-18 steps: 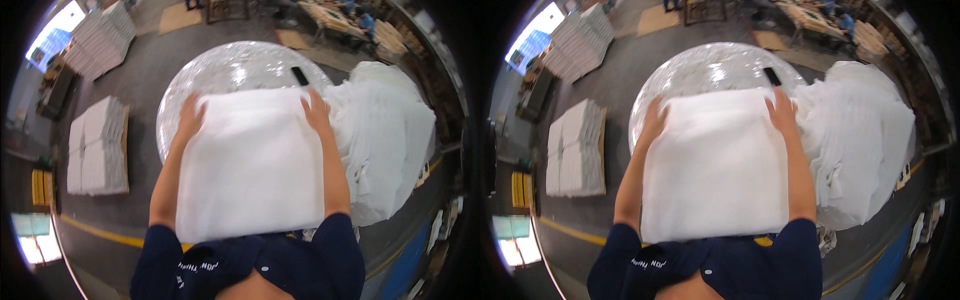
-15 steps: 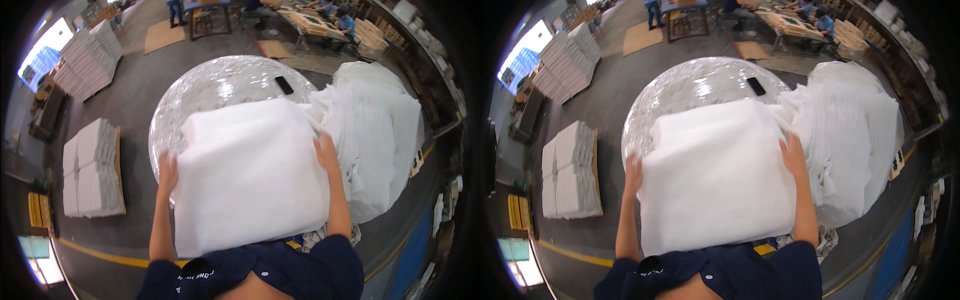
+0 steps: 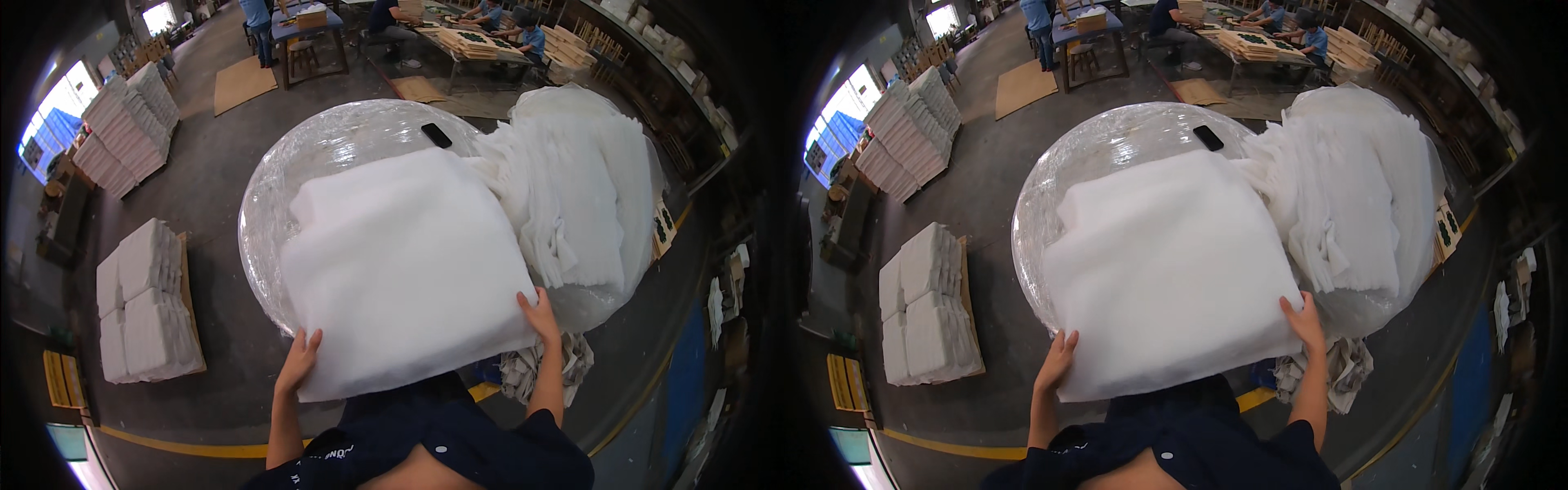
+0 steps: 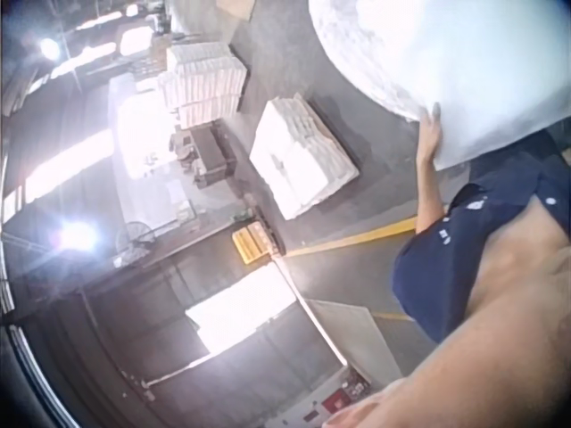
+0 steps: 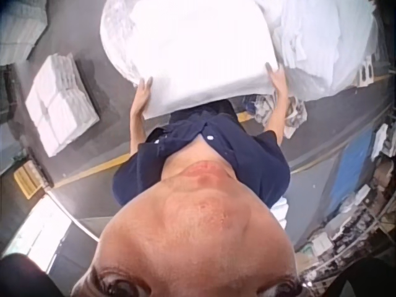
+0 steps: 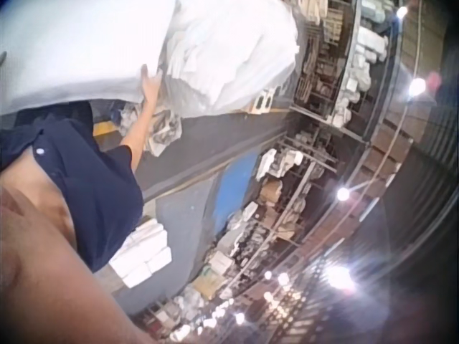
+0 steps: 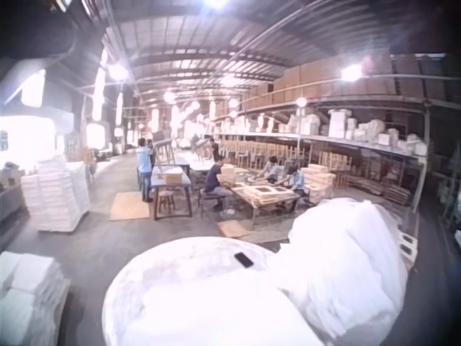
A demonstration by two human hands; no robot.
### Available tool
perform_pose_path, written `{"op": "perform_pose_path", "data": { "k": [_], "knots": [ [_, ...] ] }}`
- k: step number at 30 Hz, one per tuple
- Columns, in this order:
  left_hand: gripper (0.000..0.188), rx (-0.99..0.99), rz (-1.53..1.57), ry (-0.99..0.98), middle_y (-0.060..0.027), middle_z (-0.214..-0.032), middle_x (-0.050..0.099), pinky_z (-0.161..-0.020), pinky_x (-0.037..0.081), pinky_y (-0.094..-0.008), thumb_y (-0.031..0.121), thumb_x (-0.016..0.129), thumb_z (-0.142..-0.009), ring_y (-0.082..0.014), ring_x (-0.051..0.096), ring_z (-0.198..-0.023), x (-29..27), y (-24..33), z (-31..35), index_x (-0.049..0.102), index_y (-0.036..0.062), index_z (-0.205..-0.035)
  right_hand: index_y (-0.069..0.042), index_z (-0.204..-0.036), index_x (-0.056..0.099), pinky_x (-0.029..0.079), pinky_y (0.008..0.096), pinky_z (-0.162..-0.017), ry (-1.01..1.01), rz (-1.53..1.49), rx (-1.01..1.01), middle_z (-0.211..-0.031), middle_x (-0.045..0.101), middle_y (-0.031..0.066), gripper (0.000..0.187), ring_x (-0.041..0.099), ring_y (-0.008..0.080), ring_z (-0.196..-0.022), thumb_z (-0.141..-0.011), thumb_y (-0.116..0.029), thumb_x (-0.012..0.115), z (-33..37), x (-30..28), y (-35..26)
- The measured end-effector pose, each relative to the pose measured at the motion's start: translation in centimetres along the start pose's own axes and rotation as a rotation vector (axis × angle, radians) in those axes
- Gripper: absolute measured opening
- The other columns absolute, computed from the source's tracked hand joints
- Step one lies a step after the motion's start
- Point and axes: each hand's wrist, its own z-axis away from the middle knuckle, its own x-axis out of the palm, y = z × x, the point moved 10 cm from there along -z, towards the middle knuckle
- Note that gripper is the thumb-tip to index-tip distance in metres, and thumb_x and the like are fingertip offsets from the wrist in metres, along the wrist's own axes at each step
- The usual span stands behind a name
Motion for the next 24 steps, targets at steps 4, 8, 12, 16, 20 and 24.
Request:
{"op": "perform_pose_path", "data": {
  "k": [4, 8, 12, 16, 20, 24],
  "knots": [
    [0.058, -0.032, -0.068, 0.068, -0.0144, -0.115, 0.066, -0.092, 0.049, -0.0336, 0.031, 0.076, -0.087, -0.0191, 0.061, -0.104, 0.0, -1.2, 5.7, 0.055, -0.0079, -0.125, 0.009, -0.117, 0.055, 0.049, 0.0372, -0.085, 0.022, 0.217, 0.000, -0.113, 0.064, 0.0225, 0.072, 0.061, 0.0259, -0.101, -0.083, -0.052, 0.076, 1.2, -0.9, 0.7],
    [0.039, -0.085, 0.034, 0.129, -0.0088, -0.092, 0.071, -0.074, 0.054, -0.0289, 0.023, 0.080, -0.083, -0.0136, 0.065, -0.079, 1.4, -1.8, 9.4, 0.068, -0.0080, -0.103, 0.007, -0.111, 0.062, 0.053, 0.0332, -0.075, -0.240, -0.152, 0.068, -0.101, 0.070, 0.0146, 0.054, 0.066, 0.0193, -0.085, -0.086, -0.038, 0.078, 2.4, 0.0, 1.7],
    [0.042, 0.013, 0.285, 0.239, -0.0120, -0.094, 0.071, -0.073, 0.057, -0.0299, 0.023, 0.080, -0.084, -0.0157, 0.068, -0.078, 0.9, -1.8, 13.6, 0.065, -0.0076, -0.108, 0.004, -0.108, 0.065, 0.054, 0.0282, -0.071, -0.372, -0.643, 0.018, -0.096, 0.071, 0.0088, 0.033, 0.066, 0.0135, -0.078, -0.093, -0.024, 0.071, 3.6, -0.7, -0.3],
    [0.046, 0.068, 0.360, 0.298, -0.0136, -0.097, 0.071, -0.073, 0.057, -0.0299, 0.023, 0.080, -0.084, -0.0163, 0.069, -0.078, 2.7, -1.1, 16.4, 0.062, -0.0073, -0.113, 0.004, -0.113, 0.064, 0.055, 0.0284, -0.073, -0.356, -0.777, -0.019, -0.103, 0.070, 0.0099, 0.031, 0.066, 0.0134, -0.083, -0.096, -0.022, 0.068, 3.4, -4.0, -0.1],
    [0.047, 0.102, 0.363, 0.354, -0.0140, -0.101, 0.070, -0.076, 0.057, -0.0296, 0.023, 0.079, -0.085, -0.0164, 0.068, -0.083, 4.6, -0.8, 17.9, 0.060, -0.0067, -0.117, 0.003, -0.117, 0.062, 0.054, 0.0287, -0.077, -0.359, -0.840, -0.044, -0.108, 0.069, 0.0105, 0.033, 0.066, 0.0134, -0.089, -0.096, -0.022, 0.067, 3.3, -5.2, 0.5],
    [0.047, 0.079, 0.408, 0.432, -0.0133, -0.105, 0.069, -0.080, 0.056, -0.0294, 0.021, 0.077, -0.087, -0.0165, 0.067, -0.090, 5.5, -2.0, 17.9, 0.059, -0.0071, -0.121, 0.005, -0.120, 0.061, 0.052, 0.0269, -0.080, -0.297, -0.656, -0.092, -0.107, 0.069, 0.0094, 0.036, 0.063, 0.0127, -0.092, -0.097, -0.022, 0.066, 2.4, -5.3, 2.0]
  ]
}}
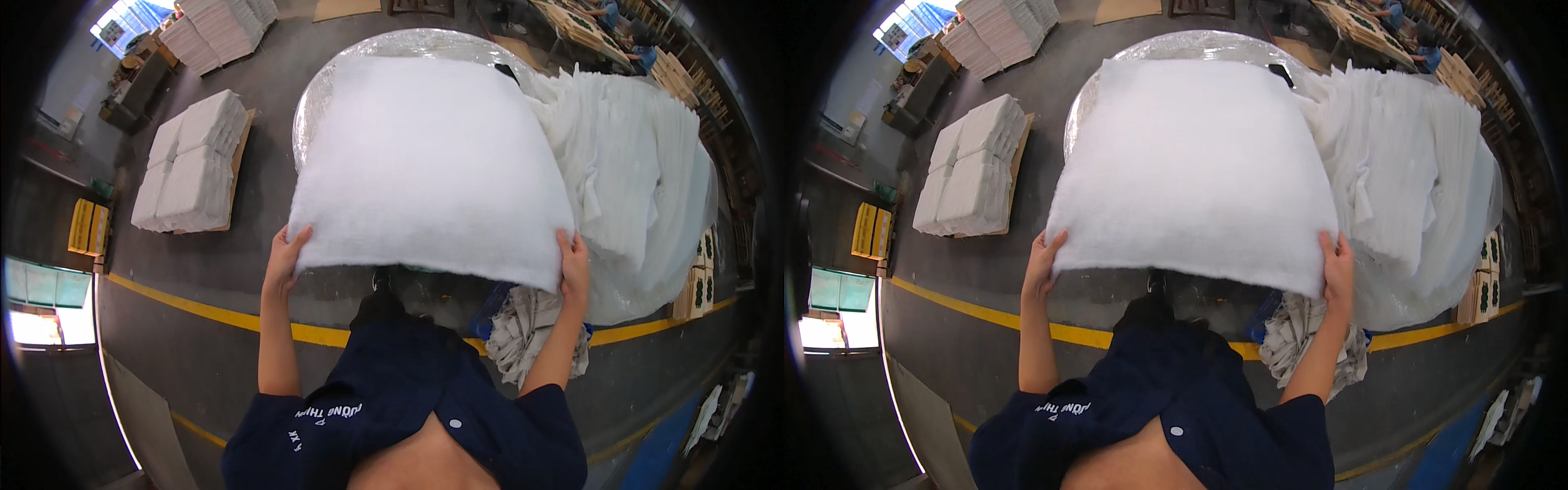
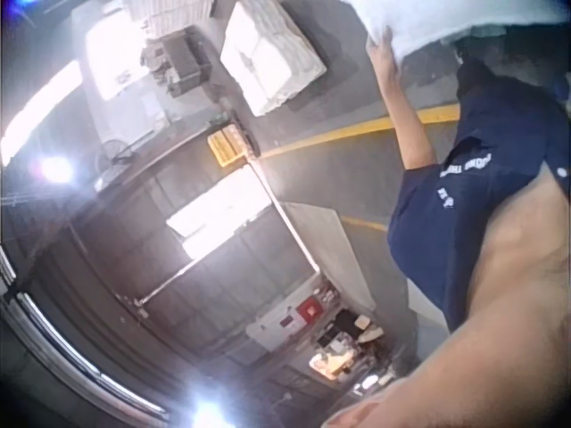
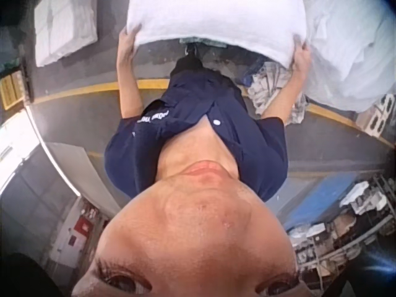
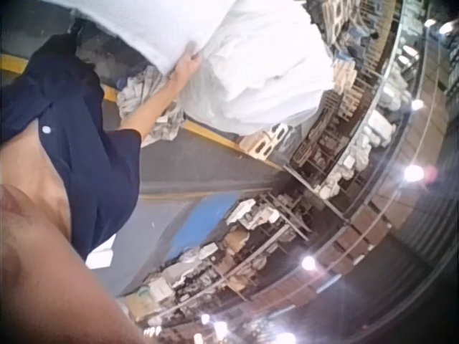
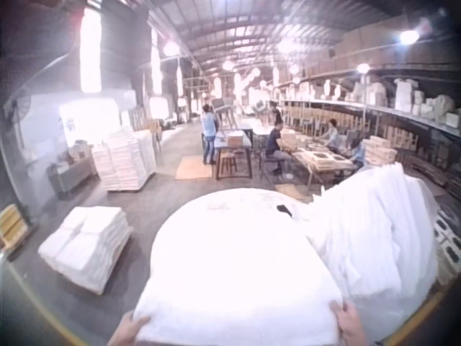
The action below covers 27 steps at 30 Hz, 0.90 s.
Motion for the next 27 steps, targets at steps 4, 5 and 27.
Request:
{"op": "perform_pose_path", "data": {
  "k": [4, 5, 27],
  "knots": [
    [0.044, -0.028, -0.135, 0.022, -0.0121, -0.106, 0.069, -0.083, 0.054, -0.0298, 0.018, 0.076, -0.089, -0.0156, 0.066, -0.092, -0.4, -3.1, -1.4, 0.060, -0.0067, -0.121, 0.005, -0.122, 0.061, 0.049, 0.0256, -0.082, -0.003, 0.263, -0.021, -0.108, 0.069, 0.0076, 0.037, 0.061, 0.0121, -0.093, -0.097, -0.022, 0.066, -2.0, -0.9, 2.9],
    [0.043, -0.030, -0.194, 0.027, -0.0118, -0.106, 0.069, -0.084, 0.053, -0.0298, 0.018, 0.076, -0.089, -0.0155, 0.066, -0.092, -0.8, -3.9, -1.3, 0.061, -0.0065, -0.121, 0.005, -0.122, 0.061, 0.049, 0.0254, -0.082, -0.014, 0.290, -0.009, -0.108, 0.069, 0.0071, 0.037, 0.061, 0.0119, -0.093, -0.097, -0.021, 0.066, -1.9, -0.9, 4.0],
    [0.049, -0.522, -1.251, -0.201, -0.0111, -0.071, 0.068, -0.061, 0.052, -0.0335, 0.043, 0.056, -0.097, -0.0237, 0.066, -0.064, 0.4, -10.7, -2.5, 0.068, -0.0040, -0.091, -0.001, -0.096, 0.055, 0.048, 0.0338, -0.070, 0.624, 0.552, -0.596, -0.084, 0.053, 0.0078, 0.021, 0.054, 0.0202, -0.073, -0.087, -0.011, 0.070, 4.8, 1.4, 2.5]
  ]
}}
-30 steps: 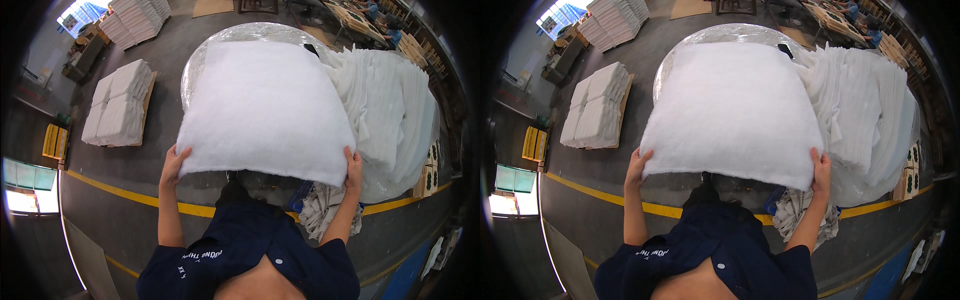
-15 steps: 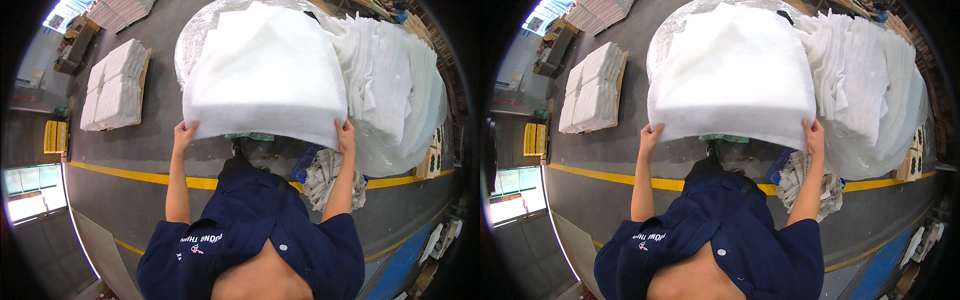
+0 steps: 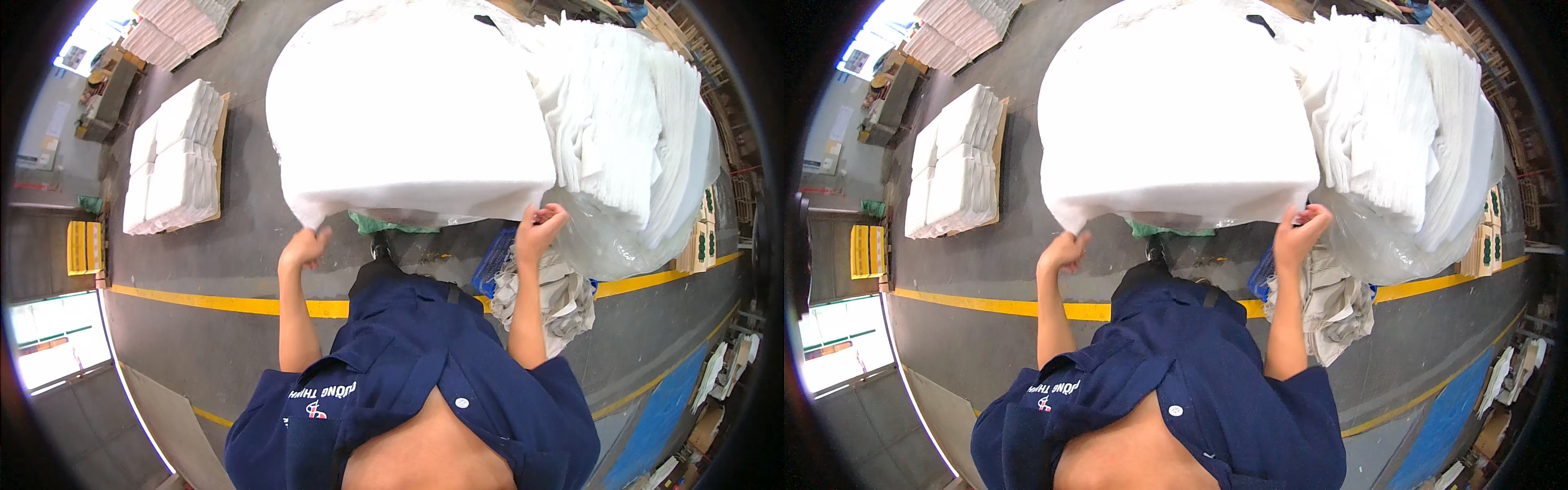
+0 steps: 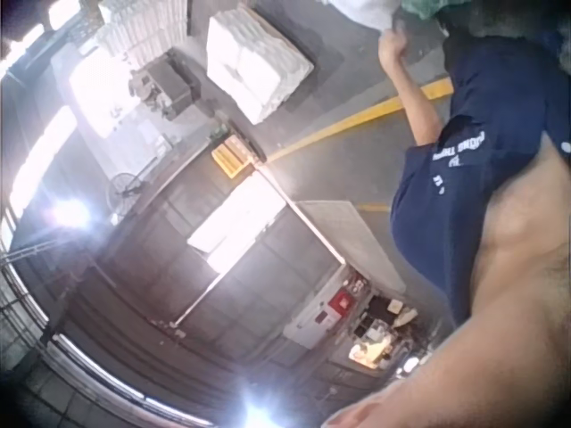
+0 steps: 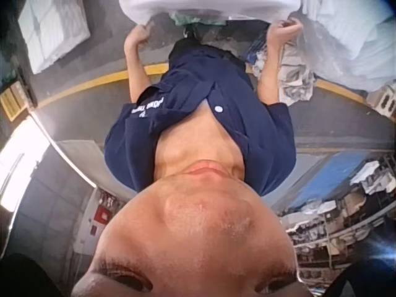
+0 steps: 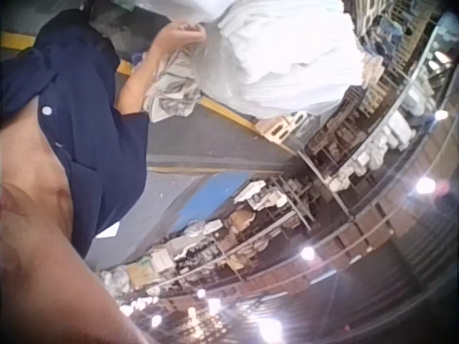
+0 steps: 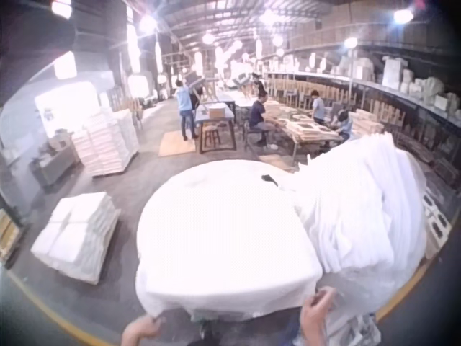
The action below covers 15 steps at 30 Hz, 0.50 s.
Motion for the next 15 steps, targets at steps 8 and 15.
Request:
{"op": "perform_pose_path", "data": {
  "k": [8, 15],
  "knots": [
    [0.028, 0.977, 0.344, 0.214, -0.0110, -0.108, 0.067, -0.091, 0.049, -0.0325, 0.023, 0.059, -0.099, -0.0188, 0.061, -0.102, 0.5, 19.4, 6.1, 0.064, 0.0008, -0.115, 0.002, -0.101, 0.067, 0.053, 0.0300, -0.078, -0.873, -0.448, -0.147, -0.089, 0.070, 0.0131, 0.015, 0.068, 0.0189, -0.085, -0.088, -0.005, 0.062, 2.9, 11.9, -10.1],
    [0.035, 0.998, 0.266, -0.375, -0.0106, -0.130, 0.059, -0.102, 0.046, -0.0374, 0.017, 0.061, -0.096, -0.0228, 0.054, -0.124, 0.0, 19.9, 7.8, 0.057, 0.0037, -0.129, 0.001, -0.102, 0.068, 0.052, 0.0274, -0.062, -1.132, -0.432, 0.259, -0.077, 0.070, 0.0076, 0.015, 0.067, 0.0124, -0.071, -0.091, -0.009, 0.064, -1.1, 11.3, -8.7]
  ]
}}
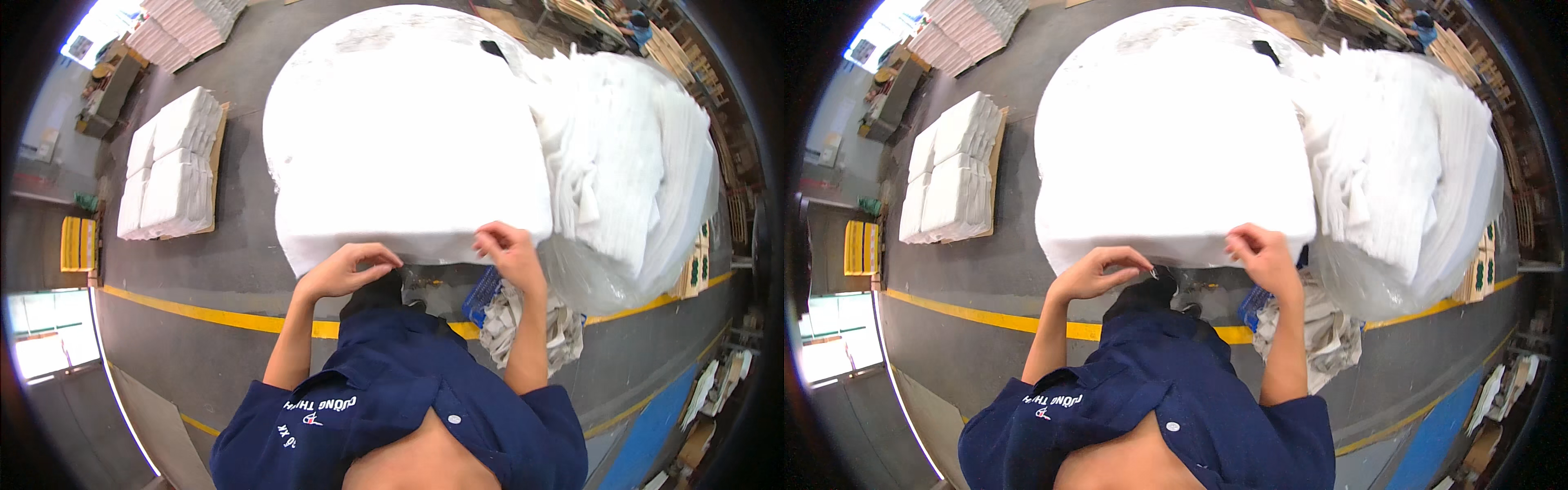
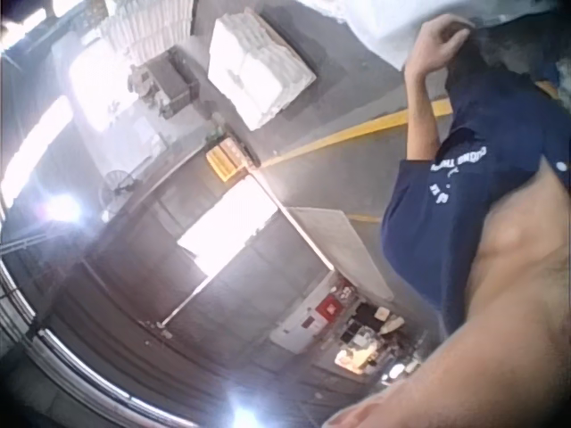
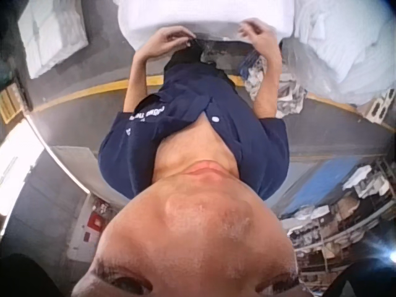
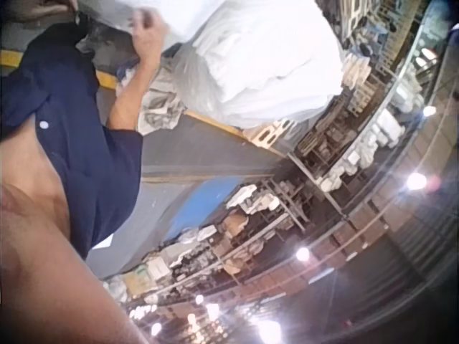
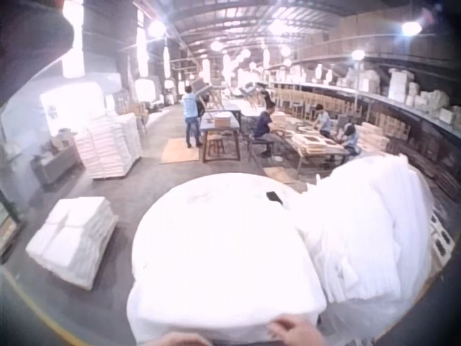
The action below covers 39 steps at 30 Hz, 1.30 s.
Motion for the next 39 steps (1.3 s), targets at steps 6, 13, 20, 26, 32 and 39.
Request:
{"op": "perform_pose_path", "data": {
  "k": [6, 13, 20, 26, 32, 39],
  "knots": [
    [0.054, 0.327, -1.024, 0.339, -0.0105, -0.147, 0.046, -0.117, 0.027, -0.0468, 0.038, 0.057, -0.096, -0.0293, 0.040, -0.139, -6.1, 4.7, -7.1, 0.049, 0.0087, -0.141, -0.008, -0.120, 0.063, 0.038, 0.0443, -0.103, 0.128, 0.821, -0.340, -0.134, 0.055, 0.0137, 0.030, 0.051, 0.0305, -0.126, -0.092, -0.019, 0.061, -8.3, 2.7, -6.7],
    [0.075, -0.333, -1.054, 0.574, -0.0223, -0.153, 0.035, -0.118, 0.014, -0.0602, 0.054, 0.047, -0.098, -0.0395, 0.030, -0.143, -27.3, -4.7, -10.1, 0.035, 0.0002, -0.149, -0.010, -0.140, 0.048, 0.031, 0.0449, -0.112, 0.048, 0.984, -0.375, -0.148, 0.042, 0.0155, 0.046, 0.036, 0.0330, -0.141, -0.099, -0.029, 0.055, -18.0, 6.9, -7.3],
    [0.063, -0.444, -1.222, 0.798, -0.0284, -0.144, 0.042, -0.116, 0.024, -0.0530, 0.033, 0.058, -0.097, -0.0424, 0.037, -0.137, -28.4, -0.4, -13.4, 0.036, -0.0001, -0.147, -0.014, -0.152, 0.034, 0.022, 0.0550, -0.116, 0.041, 1.250, -0.152, -0.160, 0.026, 0.0148, 0.063, 0.022, 0.0338, -0.148, -0.101, -0.050, 0.045, -26.5, 2.4, -2.6],
    [0.058, 0.017, -1.168, 0.655, -0.0073, -0.159, 0.031, -0.115, 0.015, -0.0663, 0.053, 0.040, -0.100, -0.0380, 0.020, -0.148, -26.6, -1.3, -23.6, 0.038, 0.0252, -0.151, -0.018, -0.152, 0.035, 0.020, 0.0567, -0.116, 0.005, 1.180, -0.346, -0.161, 0.026, 0.0111, 0.059, 0.022, 0.0311, -0.149, -0.102, -0.048, 0.040, -36.6, 7.2, -4.9],
    [0.063, -0.277, -1.066, 0.603, -0.0035, -0.160, 0.030, -0.113, 0.014, -0.0699, 0.061, 0.035, -0.099, -0.0315, 0.019, -0.150, -33.6, -2.8, -29.9, 0.037, 0.0276, -0.152, -0.017, -0.145, 0.046, 0.024, 0.0546, -0.113, 0.089, 1.168, -0.193, -0.151, 0.043, 0.0104, 0.051, 0.036, 0.0290, -0.141, -0.102, -0.045, 0.038, -45.3, 0.8, -2.6],
    [0.066, -0.320, -0.915, 0.776, -0.0182, -0.156, 0.033, -0.108, 0.031, -0.0662, 0.058, 0.038, -0.099, -0.0419, 0.035, -0.140, -41.4, -3.9, -26.2, 0.043, 0.0121, -0.146, -0.012, -0.148, 0.040, 0.022, 0.0613, -0.112, 0.249, 1.260, -0.065, -0.152, 0.039, 0.0180, 0.062, 0.043, 0.0389, -0.135, -0.102, -0.053, 0.036, -45.9, -6.0, -3.1]
  ]
}}
